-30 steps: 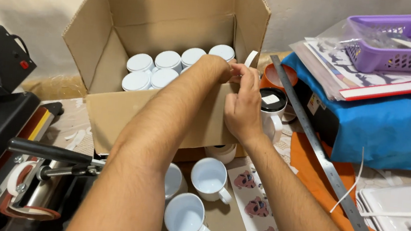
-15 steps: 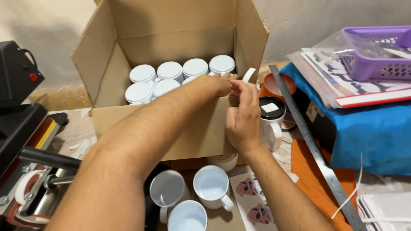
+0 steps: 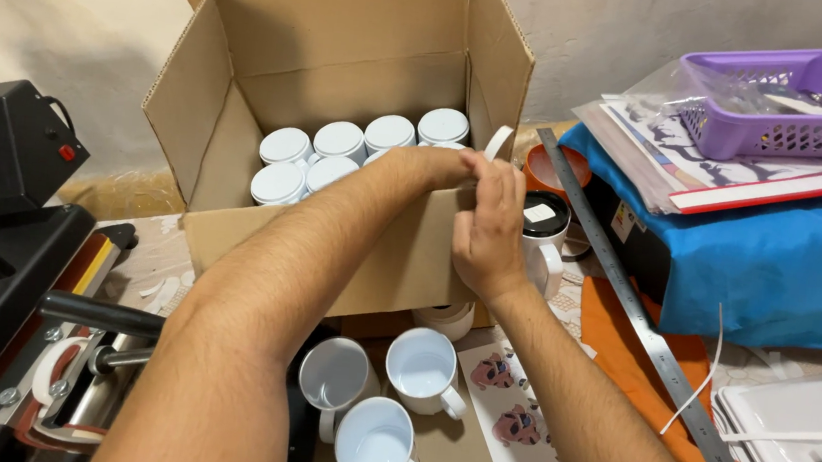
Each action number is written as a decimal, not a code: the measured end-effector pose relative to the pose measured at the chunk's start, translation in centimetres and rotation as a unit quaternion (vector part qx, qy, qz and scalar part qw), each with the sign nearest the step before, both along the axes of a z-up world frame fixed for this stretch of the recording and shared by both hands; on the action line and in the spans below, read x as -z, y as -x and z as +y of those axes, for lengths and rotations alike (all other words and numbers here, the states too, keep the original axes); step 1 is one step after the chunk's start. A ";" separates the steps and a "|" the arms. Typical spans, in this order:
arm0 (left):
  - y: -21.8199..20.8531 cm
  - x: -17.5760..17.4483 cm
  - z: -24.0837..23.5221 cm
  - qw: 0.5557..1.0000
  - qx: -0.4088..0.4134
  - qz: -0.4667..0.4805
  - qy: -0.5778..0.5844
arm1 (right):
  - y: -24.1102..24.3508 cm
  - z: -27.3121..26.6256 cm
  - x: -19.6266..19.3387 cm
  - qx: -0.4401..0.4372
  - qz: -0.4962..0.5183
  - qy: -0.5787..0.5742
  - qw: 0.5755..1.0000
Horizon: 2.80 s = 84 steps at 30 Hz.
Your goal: Preparing ceramic mugs for heat press printing by applying designs and securing them with tape
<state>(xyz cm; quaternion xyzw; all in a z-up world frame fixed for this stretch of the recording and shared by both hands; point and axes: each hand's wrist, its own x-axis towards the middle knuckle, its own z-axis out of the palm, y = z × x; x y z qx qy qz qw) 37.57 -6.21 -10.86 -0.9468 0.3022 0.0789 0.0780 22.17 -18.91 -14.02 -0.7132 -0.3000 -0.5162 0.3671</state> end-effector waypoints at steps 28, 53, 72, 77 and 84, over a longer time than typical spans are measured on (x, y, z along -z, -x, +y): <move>6.4 -5.0 -0.8 0.998 0.006 -0.050 -0.033 | -0.4 0.1 0.0 0.000 0.020 -0.029 0.999; 5.3 -6.2 -0.1 0.999 -0.010 -0.044 -0.023 | -1.2 0.3 -0.3 0.006 0.016 -0.021 1.000; 9.2 -15.4 0.6 0.997 -0.049 -0.033 -0.040 | -0.9 0.7 -1.3 -0.017 0.046 -0.041 0.998; 10.5 -18.0 4.7 0.990 -0.048 -0.107 0.077 | -1.7 0.8 -1.7 -0.014 0.061 -0.040 0.997; 22.9 -18.0 9.9 0.925 0.062 -0.243 0.284 | -3.3 1.0 -1.6 0.011 0.066 -0.001 0.998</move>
